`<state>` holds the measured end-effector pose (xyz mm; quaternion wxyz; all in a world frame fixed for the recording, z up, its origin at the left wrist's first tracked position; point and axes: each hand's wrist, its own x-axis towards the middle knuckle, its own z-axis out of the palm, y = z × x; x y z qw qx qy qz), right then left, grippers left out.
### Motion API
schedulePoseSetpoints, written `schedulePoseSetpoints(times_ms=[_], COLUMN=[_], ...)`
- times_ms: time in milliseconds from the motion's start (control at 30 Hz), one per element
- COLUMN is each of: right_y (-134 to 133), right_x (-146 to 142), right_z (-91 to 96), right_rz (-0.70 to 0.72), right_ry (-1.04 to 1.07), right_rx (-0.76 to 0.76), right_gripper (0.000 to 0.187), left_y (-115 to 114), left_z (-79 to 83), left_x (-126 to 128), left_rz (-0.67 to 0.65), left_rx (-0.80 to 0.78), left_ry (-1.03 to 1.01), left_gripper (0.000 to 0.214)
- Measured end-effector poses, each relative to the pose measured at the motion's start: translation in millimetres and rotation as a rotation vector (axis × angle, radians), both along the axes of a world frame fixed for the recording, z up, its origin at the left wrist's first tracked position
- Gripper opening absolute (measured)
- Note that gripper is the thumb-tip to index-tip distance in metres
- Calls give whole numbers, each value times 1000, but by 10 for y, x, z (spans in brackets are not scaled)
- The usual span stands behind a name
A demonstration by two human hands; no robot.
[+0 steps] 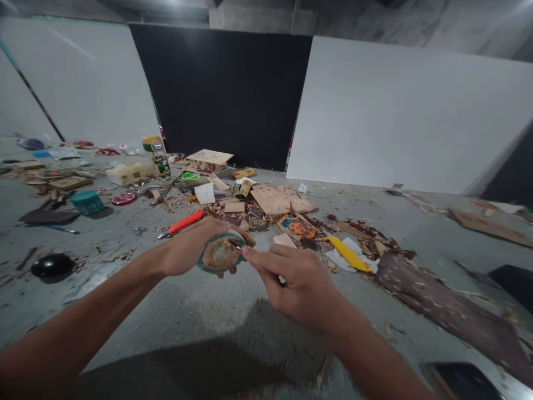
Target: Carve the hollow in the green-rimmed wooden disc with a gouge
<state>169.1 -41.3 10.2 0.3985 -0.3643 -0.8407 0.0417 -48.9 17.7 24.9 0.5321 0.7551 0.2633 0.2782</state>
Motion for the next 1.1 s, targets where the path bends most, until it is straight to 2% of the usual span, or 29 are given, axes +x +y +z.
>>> schedulePoseSetpoints(times_ms=[67, 200, 233, 267, 300, 433, 533, 600, 667, 800, 867, 900, 967, 1100], right_y=[-17, -68, -81, -93, -104, -136, -149, -160, -177, -204, -203, -197, -171, -76], right_x=[-58, -196, -215, -224, -224, -145, -53, -19, -29, -161, -224, -237, -210, -25], right_z=[16, 25, 22, 18, 17, 60, 140, 183, 199, 148, 107, 90, 71, 77], right_rz=[-46, -68, -55, -57, -73, -112, -42, -24, -38, -55, -39, -38, -49, 26], right_ry=[161, 563, 616, 626, 590, 239, 48, -1, 32, 303, 402, 412, 348, -17], right_rx=[-187, -729, -803, -812, -751, -233, -36, 8, -40, -339, -414, -398, -260, 69], right_gripper=[24, 28, 30, 30, 28, 23, 26, 27, 26, 23, 23, 23, 22, 26], left_y=[4, -4, -7, -9, -11, -25, -50, -65, -77, -100, -106, -106, -99, -75], left_z=[-4, 11, 16, 22, 29, 74, 114, 129, 131, 125, 129, 134, 152, 197], left_x=[-22, -34, -29, -23, -15, 25, 50, 52, 47, 41, 41, 39, 30, 8], left_rz=[30, 114, 126, 123, 102, -30, -71, -87, -80, 19, 63, 64, 5, -95], left_rx=[22, 4, -9, -27, -56, -279, -451, -463, -384, -250, -234, -227, -180, 79], left_ry=[16, 60, 53, 42, 27, -54, -95, -90, -70, -104, -111, -109, -82, 196], left_gripper=[36, 44, 45, 45, 45, 51, 57, 56, 53, 53, 54, 54, 53, 39])
